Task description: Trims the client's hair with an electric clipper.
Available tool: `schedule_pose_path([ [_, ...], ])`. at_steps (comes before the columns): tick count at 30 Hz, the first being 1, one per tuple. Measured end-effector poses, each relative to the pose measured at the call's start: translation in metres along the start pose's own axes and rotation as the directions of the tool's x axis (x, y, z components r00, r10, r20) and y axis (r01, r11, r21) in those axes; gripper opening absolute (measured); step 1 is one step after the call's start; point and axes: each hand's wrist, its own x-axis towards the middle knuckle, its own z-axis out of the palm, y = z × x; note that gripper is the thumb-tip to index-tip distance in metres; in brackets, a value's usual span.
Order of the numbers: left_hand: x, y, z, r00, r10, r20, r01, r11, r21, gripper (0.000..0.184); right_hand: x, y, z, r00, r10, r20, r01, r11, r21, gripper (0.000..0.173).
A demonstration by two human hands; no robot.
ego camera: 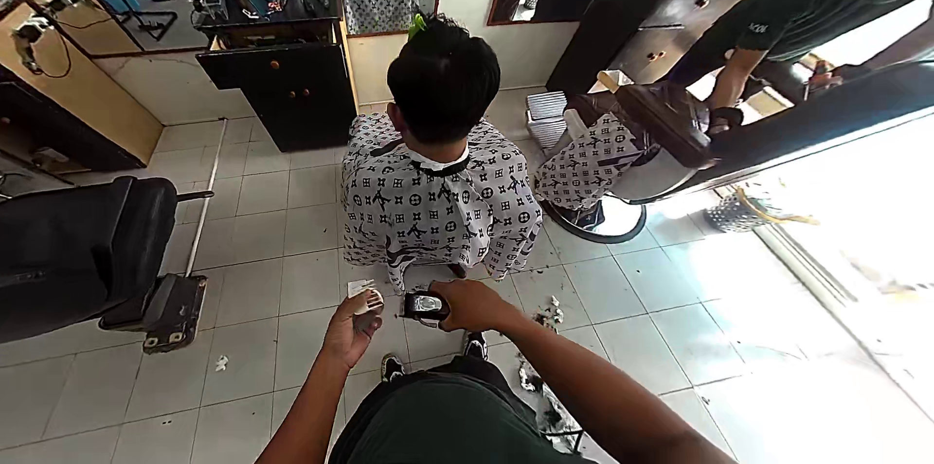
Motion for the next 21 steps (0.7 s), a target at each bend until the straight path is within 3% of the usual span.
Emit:
schedule_pose_path([
  [2,0.001,0.011,-0.003,0.996,0.084,-0.03,-0.088,0.976,-0.198,0.036,0.004,-0.001,0.014,0.992,-0.036,-0.124,0.069,0.959,0.273,0.058],
  [3,0.001,0.014,0.0,0.992,0.123,-0.02,-0.123,0.953,-0.277,0.043,0.005,-0.005,0.024,0.978,-0.083,-0.189,0.166,0.86,0.482,0.058],
  [4,0.002,0.016,0.004,0.987,0.158,0.002,-0.149,0.933,-0.327,0.046,0.005,-0.012,0.035,0.963,-0.121,-0.242,0.256,0.701,0.666,0.057],
  [6,0.004,0.015,0.016,0.975,0.215,0.05,-0.182,0.912,-0.368,0.05,0.009,-0.03,0.049,0.937,-0.173,-0.303,0.347,0.395,0.85,0.056],
  [8,0.005,0.013,0.029,0.972,0.224,0.074,-0.186,0.922,-0.341,0.05,0.013,-0.047,0.052,0.933,-0.195,-0.301,0.346,0.271,0.898,0.051],
  [12,0.005,0.014,0.047,0.968,0.216,0.129,-0.166,0.933,-0.319,0.046,0.016,-0.063,0.046,0.947,-0.132,-0.293,0.32,0.291,0.902,0.046],
  [14,0.009,0.023,0.045,0.961,0.273,0.039,-0.244,0.91,-0.336,0.034,0.017,-0.06,0.049,0.938,-0.112,-0.328,0.347,0.255,0.903,0.046],
  [17,0.022,0.043,0.015,0.886,0.463,0.024,-0.427,0.835,-0.348,0.03,0.017,-0.049,0.054,0.908,-0.136,-0.396,0.408,0.068,0.911,0.054],
  [21,0.012,0.048,-0.005,0.833,0.532,0.152,-0.535,0.844,-0.025,0.022,0.014,-0.043,0.055,0.861,-0.189,-0.472,0.453,-0.137,0.881,0.056],
])
